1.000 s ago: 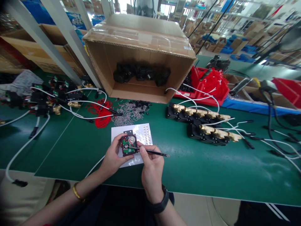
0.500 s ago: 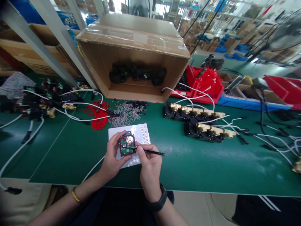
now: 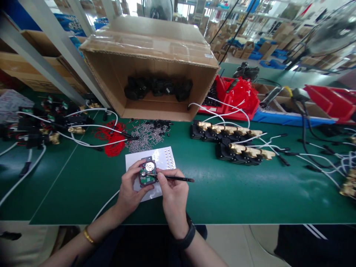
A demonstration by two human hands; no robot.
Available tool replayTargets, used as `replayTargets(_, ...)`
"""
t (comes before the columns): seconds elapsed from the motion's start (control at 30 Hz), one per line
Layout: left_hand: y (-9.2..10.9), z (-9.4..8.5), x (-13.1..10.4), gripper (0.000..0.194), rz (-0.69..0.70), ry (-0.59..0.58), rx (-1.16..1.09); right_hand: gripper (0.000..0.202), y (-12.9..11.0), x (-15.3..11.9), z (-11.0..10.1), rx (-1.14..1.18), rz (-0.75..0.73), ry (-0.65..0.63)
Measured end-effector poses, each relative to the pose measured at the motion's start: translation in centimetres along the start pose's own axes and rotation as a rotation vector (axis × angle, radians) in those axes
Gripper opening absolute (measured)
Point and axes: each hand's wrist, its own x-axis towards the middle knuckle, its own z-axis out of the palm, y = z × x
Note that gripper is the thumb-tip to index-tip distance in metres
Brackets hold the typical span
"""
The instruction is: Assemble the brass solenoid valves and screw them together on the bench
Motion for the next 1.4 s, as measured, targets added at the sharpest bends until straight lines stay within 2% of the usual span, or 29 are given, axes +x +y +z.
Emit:
replayTargets(0.13,0.1,0.2,0.0,0.059,-0.051,0.007,-0.043,0.012,-0.1,0.2,-0.4,-0.033,-0.014,-0.015)
replayTargets(0.33,0.7,-0.1,0.4,0.051,0.037,-0.016,0.071,0.01,0.1,0.1,-0.3,-0.044,-0.032,-0.03)
replayTargets(0.43,0.8,-0.4,0.5,0.046,0.052,-0.062,0.148,0.004,-0.4,-0.7,-0.6,-0.107,-0.219,-0.037)
replayTargets(0.5,0.7,-0.7,0.6,0.047,0.089,-0.075,0.147,0.016,-1.0,-1.2,-1.1,-0.14,-0.416,-0.029)
replayTargets(0.57,0.6,-1.0,0.6,0.05,0.123,-0.084,0.114,0.024,-1.5,-1.3,-1.9,-0.124,-0.509,-0.009)
replayTargets(0.63,0.5,-1.0,0.5,0.047,0.115,-0.097,0.056,0.02,-1.7,-0.8,-2.6,-0.078,-0.44,0.003)
replayTargets(0.73,0.4,-0.8,0.2,0.05,-0.014,-0.082,-0.121,0.008,-1.2,0.2,-2.8,-0.028,-0.199,-0.033)
replayTargets(0.8,0.5,-0.7,-0.1,0.067,-0.133,-0.075,-0.236,0.007,-0.7,0.5,-2.4,-0.005,-0.068,-0.081)
replayTargets(0.87,0.6,-0.6,-0.3,0.085,-0.216,-0.091,-0.304,0.008,-0.5,0.5,-1.9,0.011,-0.004,-0.126)
replayTargets(0.93,0.7,-0.6,-0.4,0.091,-0.244,-0.109,-0.33,0.008,-0.7,0.2,-1.3,-0.015,-0.005,-0.14)
replayTargets(1.2,0.8,-0.7,-0.6,0.088,-0.23,-0.118,-0.28,0.007,-1.1,-0.7,-1.0,-0.163,-0.077,-0.109)
replayTargets(1.4,0.6,-0.6,-0.9,0.079,-0.207,-0.104,-0.279,0.01,-1.2,-1.3,-0.6,-0.239,-0.294,-0.112)
